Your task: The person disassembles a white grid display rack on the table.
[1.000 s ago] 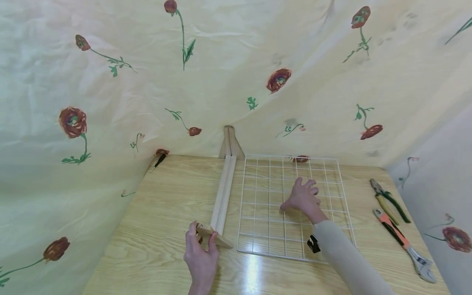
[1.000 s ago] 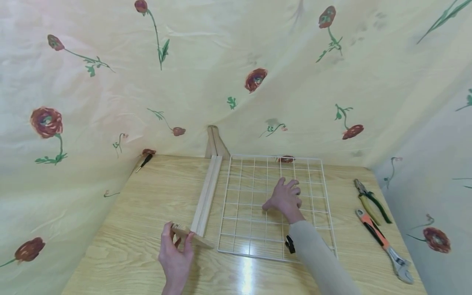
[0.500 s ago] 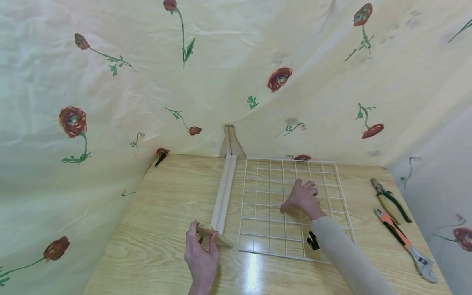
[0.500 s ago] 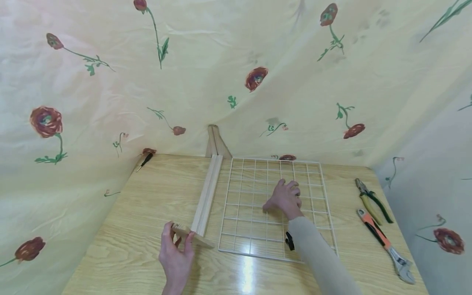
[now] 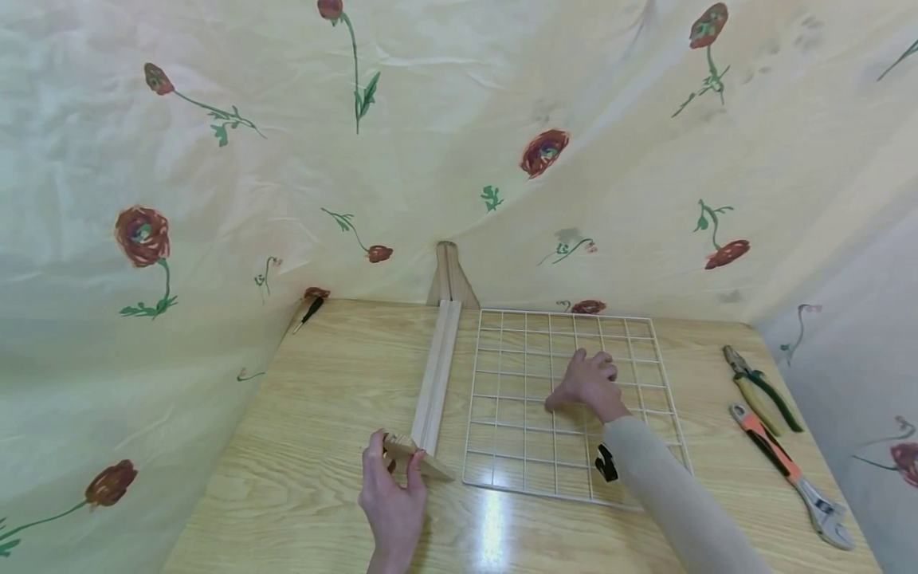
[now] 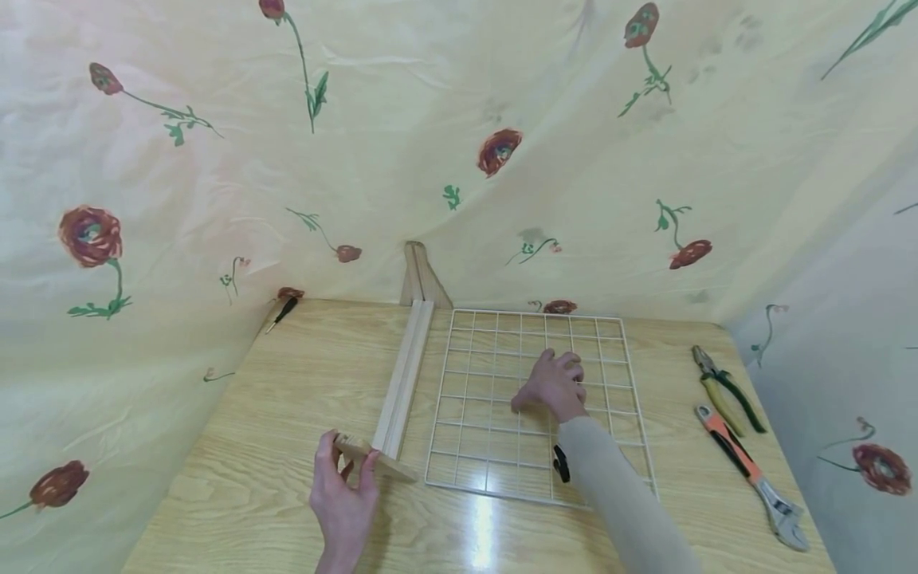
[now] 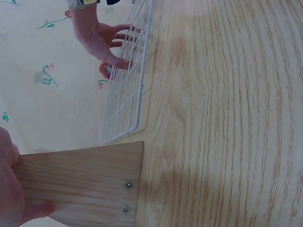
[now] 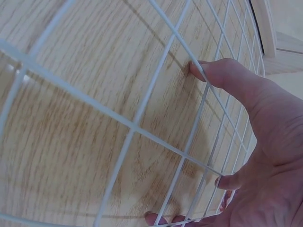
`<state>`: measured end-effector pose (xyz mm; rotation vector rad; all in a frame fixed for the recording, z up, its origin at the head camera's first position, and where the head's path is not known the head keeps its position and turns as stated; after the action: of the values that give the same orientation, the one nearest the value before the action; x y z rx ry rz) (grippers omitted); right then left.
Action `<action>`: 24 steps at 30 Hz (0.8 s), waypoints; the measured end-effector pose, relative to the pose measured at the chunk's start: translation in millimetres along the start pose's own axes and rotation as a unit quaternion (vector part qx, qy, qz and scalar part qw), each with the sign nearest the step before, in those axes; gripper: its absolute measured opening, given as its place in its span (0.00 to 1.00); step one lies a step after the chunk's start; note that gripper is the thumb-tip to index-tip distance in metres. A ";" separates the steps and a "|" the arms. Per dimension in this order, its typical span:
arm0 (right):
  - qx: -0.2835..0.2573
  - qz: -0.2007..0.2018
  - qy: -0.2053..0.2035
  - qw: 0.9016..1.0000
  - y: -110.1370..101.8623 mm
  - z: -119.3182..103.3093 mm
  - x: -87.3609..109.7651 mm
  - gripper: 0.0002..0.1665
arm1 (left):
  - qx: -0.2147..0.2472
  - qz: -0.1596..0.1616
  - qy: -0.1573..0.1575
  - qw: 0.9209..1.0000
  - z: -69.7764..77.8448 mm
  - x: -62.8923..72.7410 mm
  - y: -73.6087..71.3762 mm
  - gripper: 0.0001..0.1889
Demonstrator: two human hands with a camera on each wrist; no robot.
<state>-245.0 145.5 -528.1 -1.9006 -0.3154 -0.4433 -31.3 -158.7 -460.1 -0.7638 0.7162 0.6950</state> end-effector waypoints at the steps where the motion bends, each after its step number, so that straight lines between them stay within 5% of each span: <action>1: 0.000 -0.001 -0.001 1.000 -0.4 -0.3 0.6 0.80 | 0.002 -0.001 -0.001 1.000 0.2 0.0 -0.2 0.32; 17: -0.014 -0.027 0.005 1.000 1.9 -1.9 4.9 0.78 | -0.002 0.008 0.005 1.000 -0.4 -0.5 -3.5 0.31; 24: -0.013 -0.032 0.001 0.999 1.1 -1.0 4.4 0.79 | -0.037 0.013 0.006 0.999 -0.7 -0.2 -5.9 0.31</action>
<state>-240.8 144.2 -526.7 -1.9185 -0.3721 -0.4952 -27.1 -162.5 -458.2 -0.8284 0.7157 0.7434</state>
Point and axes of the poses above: each hand's wrist, its own x-axis away from the middle knuckle, its own y-axis out of the palm, z = x × y, the point moved 6 cm from there along -x, towards the middle knuckle, and after that the axes turned 2 degrees about y, right-handed, at the moved point
